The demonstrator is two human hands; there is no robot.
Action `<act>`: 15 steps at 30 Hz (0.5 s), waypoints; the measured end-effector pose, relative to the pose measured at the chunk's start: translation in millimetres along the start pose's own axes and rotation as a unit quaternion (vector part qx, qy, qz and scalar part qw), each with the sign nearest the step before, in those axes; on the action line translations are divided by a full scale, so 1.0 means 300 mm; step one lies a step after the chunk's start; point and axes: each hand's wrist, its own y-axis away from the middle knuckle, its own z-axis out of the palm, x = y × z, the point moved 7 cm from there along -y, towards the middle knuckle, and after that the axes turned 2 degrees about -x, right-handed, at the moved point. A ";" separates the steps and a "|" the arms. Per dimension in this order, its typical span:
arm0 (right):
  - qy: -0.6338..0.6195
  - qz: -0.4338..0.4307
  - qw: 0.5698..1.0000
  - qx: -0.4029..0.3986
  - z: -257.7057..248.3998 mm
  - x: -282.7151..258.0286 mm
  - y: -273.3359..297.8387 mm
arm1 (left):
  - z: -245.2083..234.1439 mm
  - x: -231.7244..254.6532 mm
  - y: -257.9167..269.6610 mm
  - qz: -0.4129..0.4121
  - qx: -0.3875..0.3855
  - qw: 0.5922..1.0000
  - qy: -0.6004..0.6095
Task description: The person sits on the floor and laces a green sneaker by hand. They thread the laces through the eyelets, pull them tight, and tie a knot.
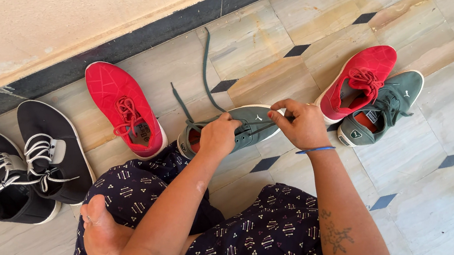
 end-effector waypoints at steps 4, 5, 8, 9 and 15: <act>0.025 -0.074 0.997 -0.002 -0.013 -0.027 -0.001 | 0.009 -0.029 -0.004 -0.005 0.003 1.000 -0.022; 0.053 -0.089 0.995 -0.004 -0.012 -0.030 0.001 | 0.015 -0.035 -0.006 -0.007 -0.005 1.000 -0.029; 0.114 -0.118 0.986 -0.018 -0.001 -0.027 0.010 | 0.026 -0.044 -0.012 -0.012 -0.020 0.999 -0.037; 0.118 -0.118 0.986 -0.029 0.008 -0.023 0.012 | 0.025 -0.047 -0.013 -0.015 -0.019 0.999 -0.032; 0.173 -0.096 0.978 -0.063 0.047 0.031 0.009 | 0.010 -0.072 -0.041 -0.037 0.023 0.994 0.102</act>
